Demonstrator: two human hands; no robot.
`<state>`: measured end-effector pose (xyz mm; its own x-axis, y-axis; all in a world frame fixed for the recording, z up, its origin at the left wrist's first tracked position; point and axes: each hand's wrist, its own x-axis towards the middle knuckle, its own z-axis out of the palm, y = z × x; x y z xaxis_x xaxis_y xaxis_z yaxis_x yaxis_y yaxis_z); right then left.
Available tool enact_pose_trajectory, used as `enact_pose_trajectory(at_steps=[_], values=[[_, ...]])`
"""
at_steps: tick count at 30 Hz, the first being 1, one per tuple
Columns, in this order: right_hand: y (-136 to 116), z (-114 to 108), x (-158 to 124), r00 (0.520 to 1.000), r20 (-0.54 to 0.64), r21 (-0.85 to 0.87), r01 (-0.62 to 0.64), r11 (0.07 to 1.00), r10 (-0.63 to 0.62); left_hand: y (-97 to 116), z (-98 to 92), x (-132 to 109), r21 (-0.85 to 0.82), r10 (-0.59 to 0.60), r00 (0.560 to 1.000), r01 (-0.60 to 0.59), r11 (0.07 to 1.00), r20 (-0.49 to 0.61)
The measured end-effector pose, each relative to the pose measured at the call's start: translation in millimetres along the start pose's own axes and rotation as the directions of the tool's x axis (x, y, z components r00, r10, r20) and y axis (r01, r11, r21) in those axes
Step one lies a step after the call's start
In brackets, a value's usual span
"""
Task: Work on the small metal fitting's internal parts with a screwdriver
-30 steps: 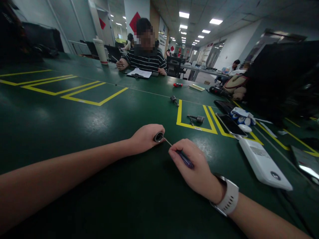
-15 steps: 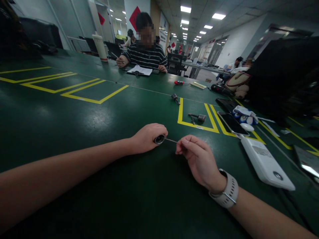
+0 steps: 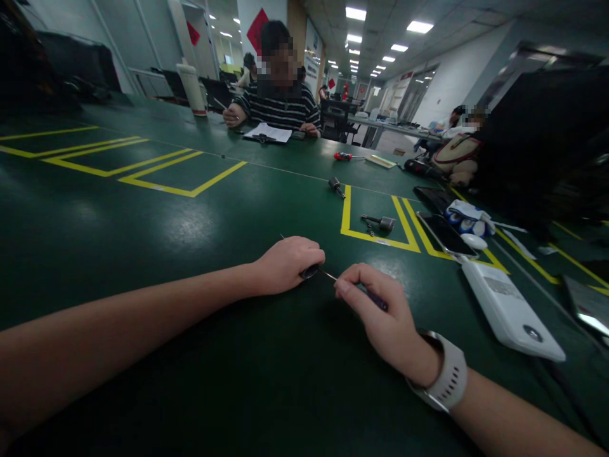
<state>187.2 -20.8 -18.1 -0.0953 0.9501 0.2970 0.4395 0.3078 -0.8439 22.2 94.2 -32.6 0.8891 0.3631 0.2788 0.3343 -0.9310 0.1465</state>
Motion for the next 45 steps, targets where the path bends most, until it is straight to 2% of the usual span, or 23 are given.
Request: enact_pose_trajectory(at_steps=[2, 5, 8, 9, 11, 13, 15, 18, 20, 22, 24, 27, 29, 30, 32, 35, 37, 38, 40, 42, 43, 45], values=[[7.5, -1.3, 3.8, 0.994, -0.029, 0.227, -0.099, 0.969, 0.108, 0.7, -0.4, 0.0, -0.008, -0.006, 1.0, 0.006, 1.0, -0.003], [15.4, -0.6, 8.6, 0.964, -0.014, 0.53, -0.217, 0.82, 0.265, 1.0, -0.6, 0.5, -0.039, -0.027, 1.0, 0.027, 0.999, -0.01], [18.2, 1.2, 11.3, 0.93, 0.064, 0.673, -0.309, 0.672, 0.363, 0.5, -0.6, 0.9, -0.068, -0.033, 0.999, 0.032, 0.997, -0.005], [18.3, 1.4, 11.4, 0.926, 0.075, 0.68, -0.318, 0.661, 0.369, 0.2, -0.5, 0.9, -0.079, -0.035, 0.999, 0.035, 0.996, 0.0], [17.2, 0.9, 10.3, 0.943, 0.041, 0.627, -0.282, 0.726, 0.33, -0.2, -0.5, 1.0, -0.103, -0.047, 0.999, 0.047, 0.994, 0.002], [13.4, -0.7, 7.4, 0.974, -0.026, 0.466, -0.187, 0.865, 0.224, -0.6, -0.3, 0.8, -0.124, -0.062, 0.998, 0.061, 0.99, -0.003], [6.9, -2.1, 3.3, 0.996, -0.047, 0.217, -0.067, 0.974, 0.079, -0.6, -0.2, 0.6, -0.128, -0.069, 0.998, 0.068, 0.989, -0.007], [-4.1, -2.1, -2.3, 0.994, 0.023, -0.096, 0.106, 0.99, -0.104, 0.6, -0.4, -0.1, -0.107, -0.057, 0.998, 0.056, 0.993, -0.008], [-7.7, -1.3, -3.9, 0.989, 0.066, -0.158, 0.138, 0.978, -0.128, 1.8, -1.1, -0.7, -0.094, -0.041, 0.999, 0.039, 0.995, -0.009], [-5.7, -0.9, -2.9, 0.996, 0.066, -0.092, 0.071, 0.993, -0.065, 2.8, -1.8, -1.3, -0.084, -0.027, 1.0, 0.026, 0.996, -0.008], [1.2, -1.0, 0.3, 0.999, 0.032, 0.09, -0.042, 0.995, 0.039, 3.1, -2.1, -1.8, -0.082, -0.027, 1.0, 0.027, 0.996, -0.003], [13.6, -0.7, 5.9, 0.981, 0.01, 0.432, -0.178, 0.884, 0.193, 2.2, -1.2, -2.5, -0.109, -0.048, 0.999, 0.047, 0.993, -0.007], [18.0, -0.2, 7.6, 0.964, 0.026, 0.562, -0.234, 0.794, 0.266, 1.2, -0.1, -2.8, -0.129, -0.063, 0.998, 0.059, 0.99, -0.021], [18.3, -0.1, 7.4, 0.96, 0.032, 0.578, -0.246, 0.778, 0.28, 1.0, 0.3, -2.9, -0.133, -0.069, 0.997, 0.065, 0.989, -0.025], [14.8, -0.5, 5.0, 0.97, 0.013, 0.51, -0.215, 0.833, 0.242, 0.9, 0.6, -2.9, -0.137, -0.072, 0.997, 0.069, 0.988, -0.019], [3.3, -1.8, -1.6, 0.999, -0.006, 0.158, -0.043, 0.987, 0.044, 1.9, 0.0, -2.7, -0.12, -0.055, 0.998, 0.055, 0.991, 0.004], [-3.7, -2.5, -5.0, 0.996, 0.038, -0.053, 0.08, 0.995, -0.078, 2.6, -0.3, -2.7, -0.1, -0.038, 0.999, 0.039, 0.994, 0.012], [-5.5, -2.7, -5.6, 0.994, 0.06, -0.097, 0.101, 0.99, -0.096, 2.8, -0.3, -2.8, -0.092, -0.028, 1.0, 0.029, 0.995, 0.014], [-4.6, -2.8, -4.4, 0.995, 0.077, -0.056, 0.061, 0.997, -0.057, 3.1, -0.2, -3.1, -0.085, -0.011, 1.0, 0.013, 0.996, 0.016], [1.7, -2.6, -0.5, 0.997, 0.063, 0.13, -0.058, 0.99, 0.05, 3.2, 0.0, -3.4, -0.084, -0.011, 1.0, 0.013, 0.996, 0.018], [5.9, -2.4, 1.8, 0.993, 0.048, 0.262, -0.119, 0.958, 0.11, 3.1, 0.0, -3.5, -0.086, -0.016, 1.0, 0.018, 0.996, 0.021], [13.7, -1.9, 6.2, 0.967, 0.057, 0.504, -0.244, 0.829, 0.25, 2.7, 0.3, -3.2, -0.09, -0.034, 0.999, 0.036, 0.995, 0.028]])
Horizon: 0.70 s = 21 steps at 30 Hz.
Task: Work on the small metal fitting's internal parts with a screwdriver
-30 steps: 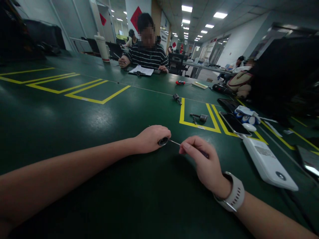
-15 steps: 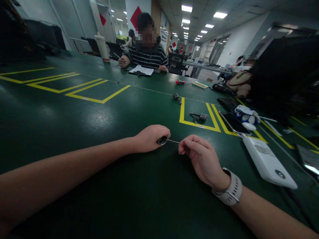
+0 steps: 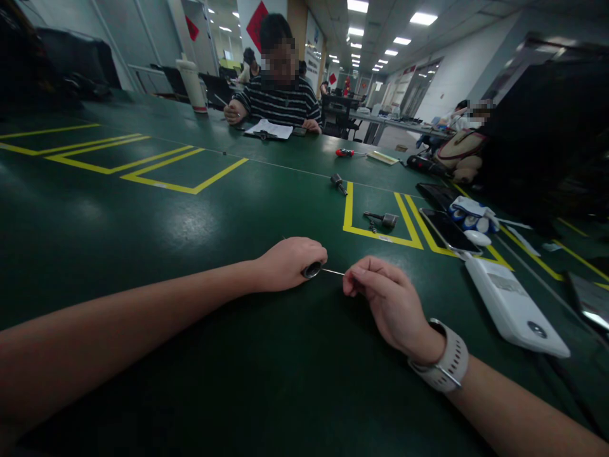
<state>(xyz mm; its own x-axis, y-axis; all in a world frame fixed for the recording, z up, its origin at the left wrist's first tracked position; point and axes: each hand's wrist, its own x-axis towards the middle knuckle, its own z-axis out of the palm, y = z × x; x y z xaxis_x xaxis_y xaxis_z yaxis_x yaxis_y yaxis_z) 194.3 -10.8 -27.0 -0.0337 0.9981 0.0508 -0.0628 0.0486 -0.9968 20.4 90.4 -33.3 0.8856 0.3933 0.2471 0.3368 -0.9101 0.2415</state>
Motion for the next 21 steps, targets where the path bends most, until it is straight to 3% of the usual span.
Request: enact_pose_trajectory(at_steps=[4, 6, 12, 17, 21], values=[[4.6, -2.9, 5.1, 0.988, -0.006, 0.277, -0.145, 0.95, 0.152, -1.7, 0.8, 1.3, -0.015, -0.036, 0.999, 0.036, 0.999, -0.006], [4.1, -2.7, 3.8, 0.989, -0.028, 0.273, -0.133, 0.953, 0.146, -2.3, 1.0, 1.7, -0.027, -0.04, 0.999, 0.04, 0.999, -0.005], [1.6, 0.4, -1.5, 0.998, -0.046, -0.024, 0.032, 0.999, -0.033, -1.2, -0.1, 1.0, 0.014, 0.011, 1.0, -0.011, 1.0, 0.008], [1.1, -4.7, 5.5, 0.993, 0.034, 0.214, -0.121, 0.969, 0.116, -2.1, 0.5, 0.6, 0.018, 0.047, 0.999, -0.047, 0.999, -0.005], [1.6, -9.5, 9.6, 0.988, 0.049, 0.281, -0.155, 0.947, 0.148, -3.5, -1.3, 2.0, 0.013, 0.065, 0.998, -0.065, 0.998, 0.006]])
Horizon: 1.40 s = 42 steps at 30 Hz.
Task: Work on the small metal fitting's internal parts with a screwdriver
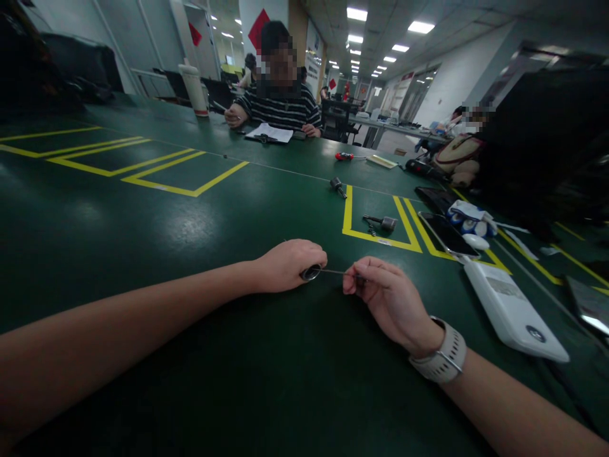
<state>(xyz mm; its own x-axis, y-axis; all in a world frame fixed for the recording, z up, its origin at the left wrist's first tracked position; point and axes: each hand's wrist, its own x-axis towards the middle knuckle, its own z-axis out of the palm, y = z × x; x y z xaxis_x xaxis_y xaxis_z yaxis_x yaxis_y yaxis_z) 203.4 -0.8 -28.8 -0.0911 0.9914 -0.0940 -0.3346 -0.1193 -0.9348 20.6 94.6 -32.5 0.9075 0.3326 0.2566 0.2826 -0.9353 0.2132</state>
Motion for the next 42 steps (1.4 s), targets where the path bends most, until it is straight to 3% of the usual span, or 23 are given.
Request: enact_pose_trajectory(at_steps=[8, 16, 21, 25, 28, 31, 34, 40, 42], values=[[0.6, 7.1, -4.7, 0.998, 0.013, -0.161, 0.067, 0.985, -0.066, -2.2, -5.7, -0.9, 0.048, -0.023, 1.0, 0.023, 0.999, 0.005], [0.1, 5.8, -2.7, 1.0, 0.02, -0.074, 0.024, 0.997, -0.022, -3.7, -6.0, -0.9, 0.008, -0.054, 0.998, 0.054, 0.999, 0.009], [2.6, 3.7, -4.3, 0.995, -0.006, -0.132, 0.095, 0.987, -0.097, -7.9, -3.7, -1.1, -0.024, -0.103, 0.995, 0.103, 0.994, -0.016], [3.2, 6.8, -9.0, 0.984, 0.042, -0.374, 0.174, 0.911, -0.171, -9.8, -0.3, -2.5, -0.041, -0.119, 0.992, 0.118, 0.992, -0.039], [3.5, 9.7, -11.1, 0.982, 0.109, -0.538, 0.189, 0.821, -0.154, -9.4, 1.1, -3.3, -0.036, -0.136, 0.989, 0.134, 0.99, -0.06], [4.9, 10.4, -11.5, 0.98, 0.151, -0.502, 0.191, 0.844, -0.131, -8.1, 1.0, -3.6, -0.028, -0.152, 0.987, 0.15, 0.988, -0.06], [4.9, 11.0, -13.7, 0.974, 0.127, -0.461, 0.224, 0.859, -0.185, -6.2, -0.5, -3.6, -0.026, -0.169, 0.985, 0.168, 0.985, -0.022], [1.0, 17.8, -23.4, 0.943, 0.127, -0.692, 0.306, 0.653, -0.308, -1.6, -3.1, -2.8, 0.008, -0.121, 0.992, 0.121, 0.993, 0.02], [0.8, 17.3, -21.8, 0.953, 0.129, -0.678, 0.287, 0.676, -0.274, -0.7, -3.1, -2.5, 0.015, -0.088, 0.996, 0.087, 0.996, 0.02]])
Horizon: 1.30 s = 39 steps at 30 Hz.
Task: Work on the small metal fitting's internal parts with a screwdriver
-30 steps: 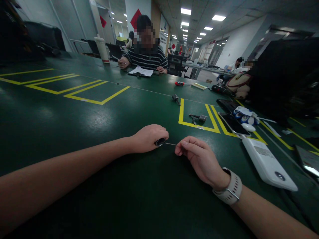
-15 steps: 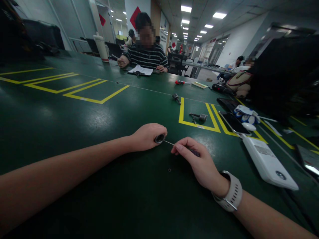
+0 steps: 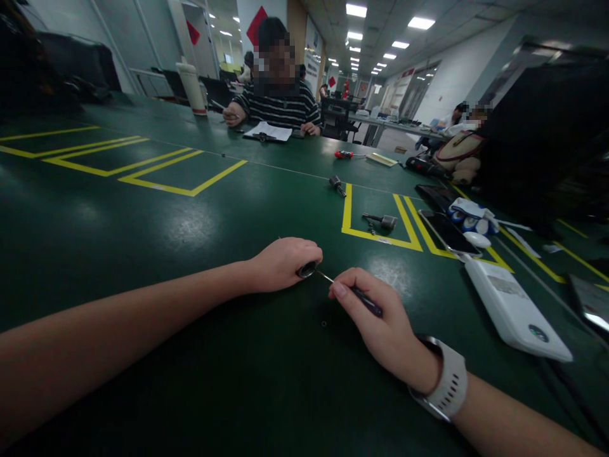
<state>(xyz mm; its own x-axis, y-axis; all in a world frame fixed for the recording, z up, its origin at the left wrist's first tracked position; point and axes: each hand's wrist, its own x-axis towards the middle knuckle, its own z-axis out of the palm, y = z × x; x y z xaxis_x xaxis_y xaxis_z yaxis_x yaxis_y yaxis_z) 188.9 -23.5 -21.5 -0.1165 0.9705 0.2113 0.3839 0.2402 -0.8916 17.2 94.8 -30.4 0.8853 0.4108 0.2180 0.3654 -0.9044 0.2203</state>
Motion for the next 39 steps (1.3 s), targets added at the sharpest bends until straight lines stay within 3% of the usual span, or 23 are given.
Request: enact_pose_trajectory(at_steps=[3, 6, 8, 10, 16, 24, 32, 39], values=[[5.6, -2.5, 7.1, 0.992, 0.027, 0.266, -0.123, 0.956, 0.12, 0.1, 0.4, 0.4, 0.0, 0.031, 1.0, -0.031, 1.0, -0.002], [11.3, -4.8, 14.7, 0.965, 0.069, 0.55, -0.249, 0.798, 0.253, -0.6, 0.5, 0.5, 0.003, 0.027, 1.0, -0.027, 1.0, -0.004], [12.9, -4.9, 16.9, 0.953, 0.084, 0.629, -0.278, 0.726, 0.292, -1.0, 0.5, 0.5, -0.007, 0.014, 1.0, -0.014, 1.0, -0.005], [13.0, -4.1, 16.1, 0.953, 0.082, 0.644, -0.275, 0.714, 0.293, -1.0, 0.4, 0.4, -0.02, 0.008, 1.0, -0.009, 1.0, -0.006], [10.2, -1.9, 8.9, 0.982, 0.005, 0.423, -0.173, 0.89, 0.189, 2.1, -0.4, -0.1, 0.027, 0.019, 1.0, -0.019, 0.999, -0.002], [13.7, -7.6, 16.7, 0.952, 0.099, 0.649, -0.282, 0.706, 0.29, 2.1, -0.5, 0.4, 0.04, 0.038, 0.999, -0.038, 0.998, -0.01], [12.8, -8.5, 15.4, 0.953, 0.099, 0.649, -0.281, 0.707, 0.288, 1.6, -1.3, -0.4, 0.044, 0.038, 0.999, -0.037, 0.998, -0.004], [11.9, -7.6, 13.6, 0.958, 0.022, 0.604, -0.241, 0.759, 0.286, 0.0, -0.9, 0.1, -0.012, 0.009, 1.0, -0.009, 1.0, 0.004]])
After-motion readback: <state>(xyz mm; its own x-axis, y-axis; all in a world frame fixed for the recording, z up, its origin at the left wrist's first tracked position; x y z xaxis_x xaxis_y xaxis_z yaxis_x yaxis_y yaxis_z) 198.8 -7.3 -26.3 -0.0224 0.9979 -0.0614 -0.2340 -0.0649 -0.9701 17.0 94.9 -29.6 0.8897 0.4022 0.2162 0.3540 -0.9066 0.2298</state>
